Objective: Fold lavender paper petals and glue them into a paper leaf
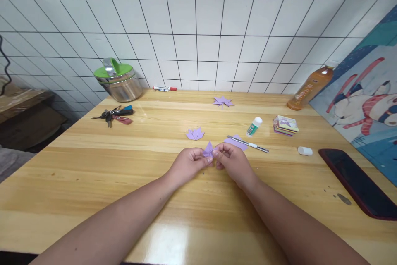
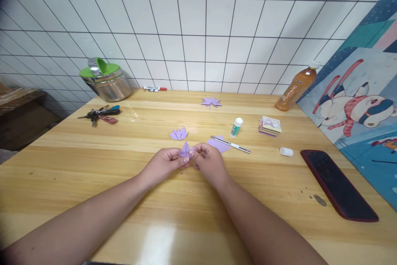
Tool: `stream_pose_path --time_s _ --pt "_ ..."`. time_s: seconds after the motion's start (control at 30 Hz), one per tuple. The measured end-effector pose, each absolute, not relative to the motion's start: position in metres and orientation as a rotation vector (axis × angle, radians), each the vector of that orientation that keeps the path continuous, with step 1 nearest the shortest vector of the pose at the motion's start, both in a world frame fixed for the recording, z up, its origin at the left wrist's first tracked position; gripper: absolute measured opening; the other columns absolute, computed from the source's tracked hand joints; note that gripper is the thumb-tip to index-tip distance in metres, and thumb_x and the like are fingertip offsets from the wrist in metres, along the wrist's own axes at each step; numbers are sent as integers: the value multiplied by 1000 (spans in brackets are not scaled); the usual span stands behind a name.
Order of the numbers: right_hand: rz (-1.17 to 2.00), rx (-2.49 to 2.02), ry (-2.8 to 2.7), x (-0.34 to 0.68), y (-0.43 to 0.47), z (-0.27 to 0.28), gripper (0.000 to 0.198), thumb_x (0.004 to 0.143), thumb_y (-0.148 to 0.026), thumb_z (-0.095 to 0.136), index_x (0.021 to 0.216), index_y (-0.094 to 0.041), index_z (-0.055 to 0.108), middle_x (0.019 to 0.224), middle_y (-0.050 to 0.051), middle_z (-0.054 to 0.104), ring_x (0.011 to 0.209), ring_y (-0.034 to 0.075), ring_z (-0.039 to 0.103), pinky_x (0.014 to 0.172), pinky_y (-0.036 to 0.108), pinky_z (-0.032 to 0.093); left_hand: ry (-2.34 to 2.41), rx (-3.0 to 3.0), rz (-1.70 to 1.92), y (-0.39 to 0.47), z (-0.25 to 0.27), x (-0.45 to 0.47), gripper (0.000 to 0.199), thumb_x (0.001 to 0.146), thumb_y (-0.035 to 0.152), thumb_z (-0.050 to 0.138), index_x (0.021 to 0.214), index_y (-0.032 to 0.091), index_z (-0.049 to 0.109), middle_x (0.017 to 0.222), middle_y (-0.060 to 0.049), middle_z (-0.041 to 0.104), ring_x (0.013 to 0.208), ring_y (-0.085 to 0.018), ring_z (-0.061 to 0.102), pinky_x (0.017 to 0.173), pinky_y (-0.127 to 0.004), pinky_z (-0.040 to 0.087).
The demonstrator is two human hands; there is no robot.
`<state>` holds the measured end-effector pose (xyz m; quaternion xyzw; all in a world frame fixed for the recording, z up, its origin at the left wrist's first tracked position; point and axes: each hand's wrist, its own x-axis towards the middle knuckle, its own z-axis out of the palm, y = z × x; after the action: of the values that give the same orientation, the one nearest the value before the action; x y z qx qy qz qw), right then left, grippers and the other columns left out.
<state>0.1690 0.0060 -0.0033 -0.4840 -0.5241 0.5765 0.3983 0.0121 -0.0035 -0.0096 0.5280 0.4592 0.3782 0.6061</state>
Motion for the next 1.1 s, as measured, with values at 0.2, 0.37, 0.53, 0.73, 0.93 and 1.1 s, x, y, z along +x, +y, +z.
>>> stream_pose_path --time_s 0.2,0.37,0.53,0.73,0.93,1.1 --pt "1587 -1172 -1301 168 3 -1 30 69 -44 64 79 -18 55 61 -3 55 56 10 54 53 23 47 1037 1142 867 -6 -1 12 28 65 39 72 73 12 67 74 -6 72 72 -18 66 71 -29 50" --pt "1432 -1139 -1487 166 1 3 22 64 -32 70 78 -18 61 68 -1 60 62 12 54 60 26 45 1157 1315 784 -8 2 11 23 70 34 65 60 13 63 63 -3 69 61 -15 64 59 -23 47" --pt "1466 -1115 -1412 169 3 0 21 61 -32 73 61 -17 58 60 -1 58 58 12 52 58 26 41 1222 1515 709 -9 -4 12 20 74 32 59 69 14 68 70 -4 71 64 -16 64 59 -23 46" --pt "1726 -1036 -1186 173 7 1 28 59 -36 76 56 -16 56 56 -1 60 55 10 50 58 25 38 1164 1589 674 -10 -2 13 25 77 35 57 72 14 70 74 -5 72 66 -15 64 61 -23 45" --pt "1754 -1047 -1120 172 7 2 29 60 -36 75 58 -16 55 55 -2 58 53 10 47 55 23 35 1082 1498 696 -10 -2 14 21 77 31 58 74 13 68 75 -6 72 71 -16 65 67 -25 47" --pt "1706 -1044 -1147 172 8 -1 28 63 -37 73 59 -16 54 55 -2 56 52 9 45 53 23 33 1082 1507 736 -8 -1 16 19 77 29 58 70 14 68 72 -5 72 71 -15 64 68 -24 47"
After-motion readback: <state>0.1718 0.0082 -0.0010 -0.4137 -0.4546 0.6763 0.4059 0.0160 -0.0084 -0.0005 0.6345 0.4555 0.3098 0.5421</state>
